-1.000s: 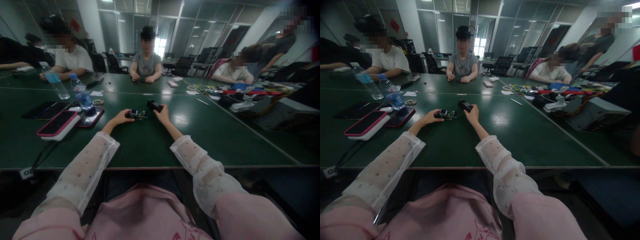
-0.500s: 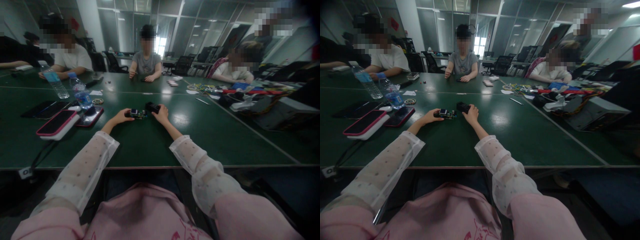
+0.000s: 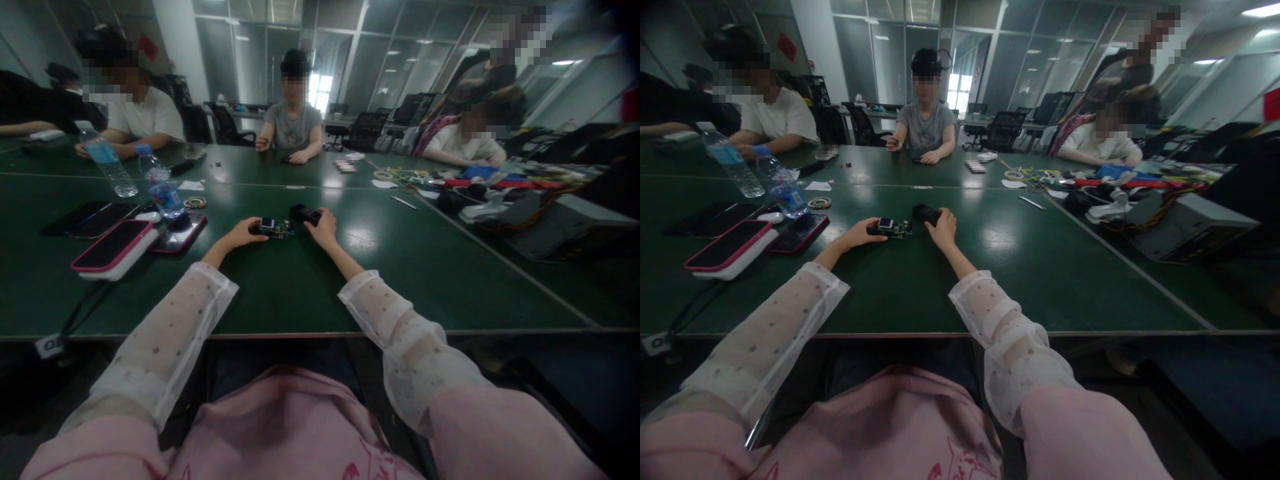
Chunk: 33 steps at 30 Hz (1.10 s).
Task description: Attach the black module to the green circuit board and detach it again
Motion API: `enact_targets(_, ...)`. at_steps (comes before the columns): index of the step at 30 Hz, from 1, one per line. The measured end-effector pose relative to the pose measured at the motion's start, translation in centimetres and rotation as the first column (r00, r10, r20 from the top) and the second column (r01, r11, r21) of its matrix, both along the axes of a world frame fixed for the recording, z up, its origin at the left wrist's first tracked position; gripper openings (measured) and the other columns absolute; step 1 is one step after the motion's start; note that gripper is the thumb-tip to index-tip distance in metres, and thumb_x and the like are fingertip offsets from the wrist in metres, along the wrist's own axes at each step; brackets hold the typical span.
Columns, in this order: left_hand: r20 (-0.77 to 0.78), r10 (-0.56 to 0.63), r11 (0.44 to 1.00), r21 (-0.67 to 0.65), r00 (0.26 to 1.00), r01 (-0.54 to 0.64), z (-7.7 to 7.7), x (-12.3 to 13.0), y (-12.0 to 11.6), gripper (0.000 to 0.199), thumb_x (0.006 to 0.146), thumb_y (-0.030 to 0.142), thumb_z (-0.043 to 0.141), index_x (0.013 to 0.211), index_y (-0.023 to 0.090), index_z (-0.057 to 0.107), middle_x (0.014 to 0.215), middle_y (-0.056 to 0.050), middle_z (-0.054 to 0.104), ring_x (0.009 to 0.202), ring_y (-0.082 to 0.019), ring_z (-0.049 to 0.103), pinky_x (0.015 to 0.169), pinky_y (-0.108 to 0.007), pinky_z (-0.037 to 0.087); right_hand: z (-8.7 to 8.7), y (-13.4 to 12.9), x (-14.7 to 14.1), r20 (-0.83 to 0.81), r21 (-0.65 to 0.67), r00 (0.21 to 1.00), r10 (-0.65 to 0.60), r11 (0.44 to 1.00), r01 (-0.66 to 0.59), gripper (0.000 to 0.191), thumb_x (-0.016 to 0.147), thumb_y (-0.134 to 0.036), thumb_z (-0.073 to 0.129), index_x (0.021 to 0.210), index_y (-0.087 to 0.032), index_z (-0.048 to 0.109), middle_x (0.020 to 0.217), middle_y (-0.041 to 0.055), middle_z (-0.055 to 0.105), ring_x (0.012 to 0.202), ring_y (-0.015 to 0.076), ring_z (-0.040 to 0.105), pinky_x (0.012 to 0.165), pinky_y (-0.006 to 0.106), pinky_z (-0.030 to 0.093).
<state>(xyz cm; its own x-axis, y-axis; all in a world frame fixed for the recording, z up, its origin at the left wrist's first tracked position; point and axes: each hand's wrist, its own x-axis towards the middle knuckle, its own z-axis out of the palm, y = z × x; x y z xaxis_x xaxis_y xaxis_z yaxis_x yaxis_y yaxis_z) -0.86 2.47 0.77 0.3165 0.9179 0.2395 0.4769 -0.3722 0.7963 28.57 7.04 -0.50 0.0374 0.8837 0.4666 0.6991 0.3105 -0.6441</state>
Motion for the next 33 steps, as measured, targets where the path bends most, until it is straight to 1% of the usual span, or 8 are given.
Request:
enact_targets(4, -0.006, 0.0, 1.0, 0.01, 1.0, 0.0, 0.0, 0.0, 0.0, 0.066, 0.066, 0.039, 0.084, 0.123, 0.015, 0.061, 0.129, -0.013, 0.065, 0.123, -0.031, 0.059, 0.112, -0.051, 0.039, -0.2, 0.3, 0.1, 0.012, 0.011, 1.0, -0.011, 1.0, 0.011, 0.058, 0.076, -0.03, 0.073, 0.126, -0.016, 0.047, 0.125, 0.0202, 0.055, 0.121, 0.0401, 0.05, 0.1, 0.064, 0.043)
enact_targets(9, -0.015, -0.007, 1.0, 0.01, 1.0, 0.007, 0.1, 0.0, 0.0, 0.064, 0.068, 0.04, 0.083, 0.122, 0.016, 0.061, 0.128, -0.012, 0.065, 0.122, -0.03, 0.06, 0.111, -0.051, 0.039, -0.3, 0.6, 0.2, 0.008, 0.024, 0.999, 0.045, 0.999, -0.045, 0.048, 0.079, -0.029, 0.07, 0.121, -0.019, 0.05, 0.122, 0.0163, 0.057, 0.119, 0.0361, 0.052, 0.102, 0.061, 0.043)
enact_targets(17, 0.006, 0.003, 1.0, -0.002, 1.0, -0.003, 0.2, 0.1, -0.2, 0.065, 0.066, 0.037, 0.084, 0.123, 0.016, 0.061, 0.129, -0.012, 0.065, 0.123, -0.031, 0.059, 0.112, -0.052, 0.039, -0.6, 0.6, 0.3, 0.002, 0.068, 0.998, 0.07, 0.995, -0.07, 0.046, 0.078, -0.029, 0.071, 0.12, -0.019, 0.052, 0.119, 0.0153, 0.059, 0.115, 0.0341, 0.055, 0.099, 0.059, 0.047)
enact_targets(23, 0.012, 0.002, 1.0, 0.007, 1.0, -0.002, -0.3, -0.1, 0.2, 0.066, 0.066, 0.038, 0.084, 0.123, 0.017, 0.061, 0.129, -0.012, 0.065, 0.124, -0.03, 0.059, 0.112, -0.052, 0.039, 0.2, 0.6, 0.1, -0.073, 0.066, 0.995, 0.075, 0.995, -0.07, 0.047, 0.081, -0.032, 0.069, 0.123, -0.02, 0.053, 0.122, 0.0153, 0.061, 0.119, 0.0336, 0.056, 0.104, 0.058, 0.045)
enact_targets(25, 0.02, 0.003, 1.0, 0.007, 1.0, -0.003, -0.3, 0.0, 0.1, 0.067, 0.065, 0.039, 0.085, 0.123, 0.016, 0.06, 0.129, -0.013, 0.065, 0.124, -0.03, 0.06, 0.113, -0.051, 0.04, 0.8, 0.6, -0.2, -0.127, 0.102, 0.985, 0.118, 0.989, -0.105, 0.049, 0.083, -0.037, 0.068, 0.126, -0.019, 0.051, 0.125, 0.0154, 0.06, 0.119, 0.032, 0.057, 0.105, 0.055, 0.045)
enact_targets(28, 0.011, 0.0, 1.0, 0.01, 1.0, 0.0, 0.0, 0.1, -0.1, 0.067, 0.066, 0.038, 0.084, 0.123, 0.012, 0.06, 0.129, -0.015, 0.065, 0.123, -0.03, 0.06, 0.113, -0.049, 0.039, 1.9, 0.0, -1.0, -0.2, 0.15, 0.942, 0.269, 0.959, -0.242, 0.059, 0.085, -0.049, 0.066, 0.131, -0.019, 0.047, 0.128, 0.0155, 0.06, 0.118, 0.0297, 0.059, 0.106, 0.049, 0.046)
enact_targets(31, 0.013, 0.009, 1.0, 0.0, 1.0, -0.009, 0.1, 0.2, -0.3, 0.066, 0.066, 0.036, 0.084, 0.123, 0.012, 0.06, 0.13, -0.015, 0.064, 0.123, -0.031, 0.06, 0.113, -0.05, 0.04, 2.6, -1.1, -2.2, -0.196, 0.146, 0.887, 0.419, 0.907, -0.396, 0.069, 0.083, -0.062, 0.064, 0.134, -0.02, 0.046, 0.131, 0.0145, 0.058, 0.12, 0.0301, 0.058, 0.106, 0.047, 0.047)
enact_targets(33, 0.025, 0.021, 1.0, -0.017, 0.999, -0.02, 0.1, 0.2, -0.3, 0.066, 0.065, 0.036, 0.084, 0.122, 0.014, 0.059, 0.131, -0.015, 0.064, 0.123, -0.031, 0.06, 0.112, -0.051, 0.04, 2.9, -1.9, -2.9, -0.168, 0.13, 0.858, 0.485, 0.874, -0.469, 0.07, 0.082, -0.064, 0.064, 0.134, -0.022, 0.047, 0.132, 0.0138, 0.057, 0.121, 0.0304, 0.057, 0.106, 0.048, 0.047)
